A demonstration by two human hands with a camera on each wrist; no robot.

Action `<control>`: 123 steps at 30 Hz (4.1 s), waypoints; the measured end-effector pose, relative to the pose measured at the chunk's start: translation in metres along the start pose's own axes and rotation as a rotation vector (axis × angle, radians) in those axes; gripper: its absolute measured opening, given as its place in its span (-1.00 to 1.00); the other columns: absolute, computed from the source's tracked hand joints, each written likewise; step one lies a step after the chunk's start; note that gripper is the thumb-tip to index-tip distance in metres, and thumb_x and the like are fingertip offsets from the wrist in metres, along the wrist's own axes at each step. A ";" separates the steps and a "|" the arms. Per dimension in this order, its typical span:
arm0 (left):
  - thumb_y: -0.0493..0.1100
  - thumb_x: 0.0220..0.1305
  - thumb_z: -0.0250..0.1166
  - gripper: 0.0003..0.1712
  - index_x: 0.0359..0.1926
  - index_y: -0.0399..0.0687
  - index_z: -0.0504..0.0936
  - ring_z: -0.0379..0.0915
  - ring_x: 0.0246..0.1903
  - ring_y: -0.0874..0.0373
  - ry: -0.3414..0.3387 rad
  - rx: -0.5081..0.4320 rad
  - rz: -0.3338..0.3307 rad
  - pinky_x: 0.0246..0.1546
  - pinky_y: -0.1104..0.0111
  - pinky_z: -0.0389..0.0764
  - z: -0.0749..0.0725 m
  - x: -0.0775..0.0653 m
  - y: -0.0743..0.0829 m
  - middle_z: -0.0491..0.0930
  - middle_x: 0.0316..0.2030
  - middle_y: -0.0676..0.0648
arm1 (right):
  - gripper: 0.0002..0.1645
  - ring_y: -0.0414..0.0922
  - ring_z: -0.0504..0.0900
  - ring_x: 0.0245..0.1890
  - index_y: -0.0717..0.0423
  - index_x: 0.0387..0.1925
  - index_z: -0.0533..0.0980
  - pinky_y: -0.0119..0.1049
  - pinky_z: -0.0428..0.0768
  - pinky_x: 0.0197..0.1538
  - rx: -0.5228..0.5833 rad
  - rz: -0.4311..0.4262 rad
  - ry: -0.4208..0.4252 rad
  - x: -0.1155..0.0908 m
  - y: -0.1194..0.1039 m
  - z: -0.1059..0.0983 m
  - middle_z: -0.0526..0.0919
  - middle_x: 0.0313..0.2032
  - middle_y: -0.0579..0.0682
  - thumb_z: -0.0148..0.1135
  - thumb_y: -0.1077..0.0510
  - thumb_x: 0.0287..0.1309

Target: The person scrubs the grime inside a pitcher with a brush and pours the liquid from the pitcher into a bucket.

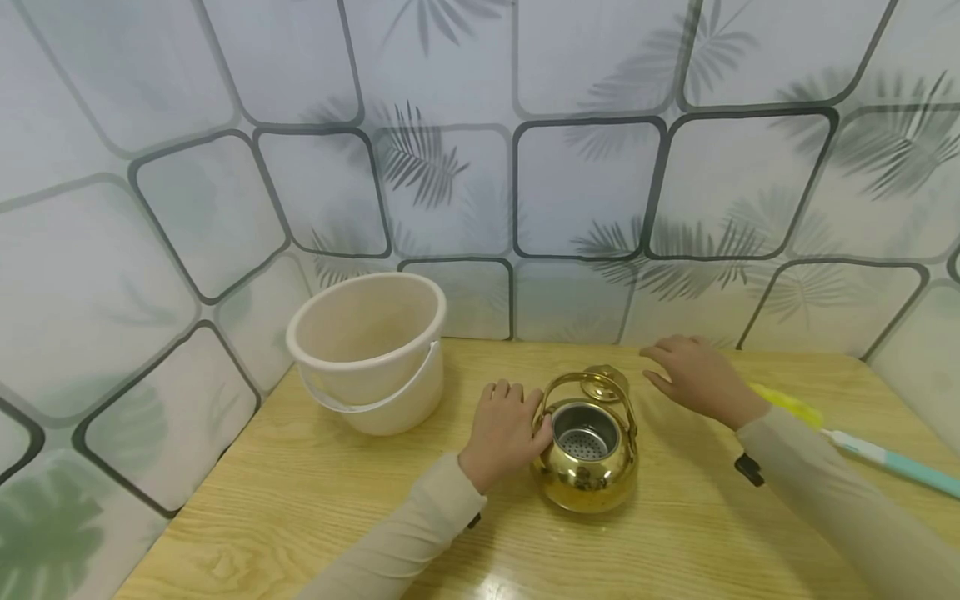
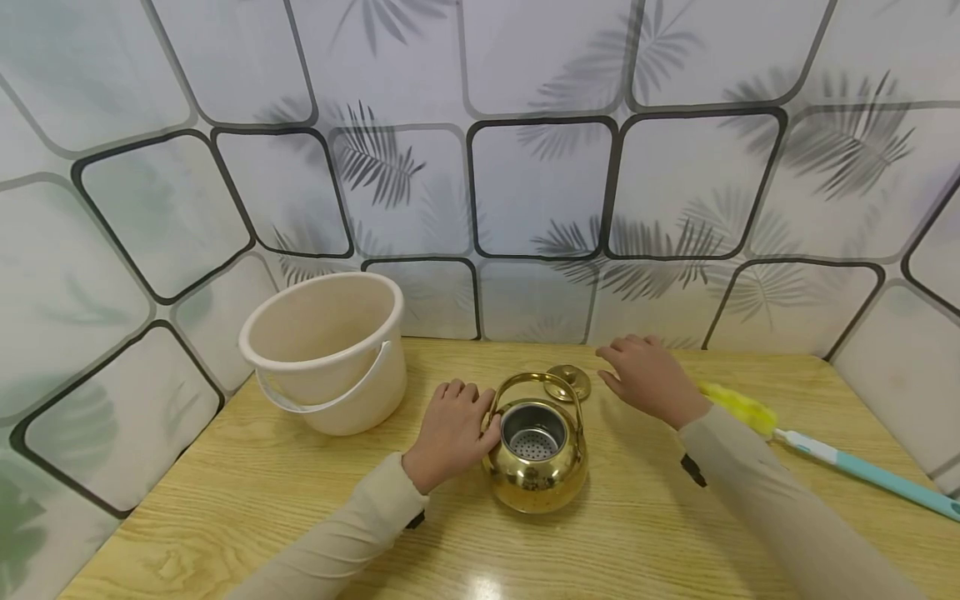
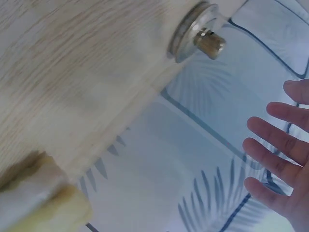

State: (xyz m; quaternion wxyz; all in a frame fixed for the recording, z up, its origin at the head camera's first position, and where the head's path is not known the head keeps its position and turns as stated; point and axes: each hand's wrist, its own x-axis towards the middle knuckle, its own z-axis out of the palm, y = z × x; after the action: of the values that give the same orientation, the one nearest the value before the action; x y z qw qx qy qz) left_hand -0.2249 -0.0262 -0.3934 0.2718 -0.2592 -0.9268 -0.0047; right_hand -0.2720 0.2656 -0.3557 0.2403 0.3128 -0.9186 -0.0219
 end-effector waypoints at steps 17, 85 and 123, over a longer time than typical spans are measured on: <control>0.11 0.26 0.01 -0.73 -0.31 0.07 0.49 0.40 -0.39 0.11 -0.009 0.001 -0.004 -0.21 0.28 0.42 -0.001 0.000 0.000 0.52 -0.48 0.03 | -0.67 0.12 0.63 -0.26 0.20 -0.21 0.59 0.11 0.50 -0.16 0.002 -0.050 0.145 -0.010 -0.010 -0.025 0.68 -0.32 0.14 0.33 0.14 -0.08; 0.11 0.24 0.04 -0.73 -0.31 0.06 0.50 0.37 -0.43 0.12 0.033 -0.005 -0.003 -0.24 0.29 0.40 0.001 -0.001 0.000 0.51 -0.51 0.03 | -0.51 -0.16 0.57 -0.17 0.07 -0.11 0.50 -0.18 0.56 -0.06 0.226 -0.411 0.157 -0.016 -0.096 -0.062 0.58 -0.18 -0.10 0.38 -0.07 -0.07; 0.12 0.25 0.03 -0.73 -0.33 0.06 0.49 0.39 -0.43 0.11 0.030 0.015 0.001 -0.26 0.29 0.40 0.001 -0.001 0.000 0.50 -0.52 0.03 | -0.72 -0.38 0.39 -0.43 0.01 -0.36 0.53 -0.46 0.47 -0.37 0.302 -0.402 -0.157 -0.006 -0.103 -0.032 0.53 -0.39 -0.19 0.15 -0.11 0.19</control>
State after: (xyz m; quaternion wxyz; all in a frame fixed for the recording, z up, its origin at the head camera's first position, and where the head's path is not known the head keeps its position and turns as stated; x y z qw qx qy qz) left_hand -0.2243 -0.0263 -0.3944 0.2877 -0.2576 -0.9224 -0.0017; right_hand -0.1948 0.1896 -0.3493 0.1097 0.5186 -0.8468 0.0440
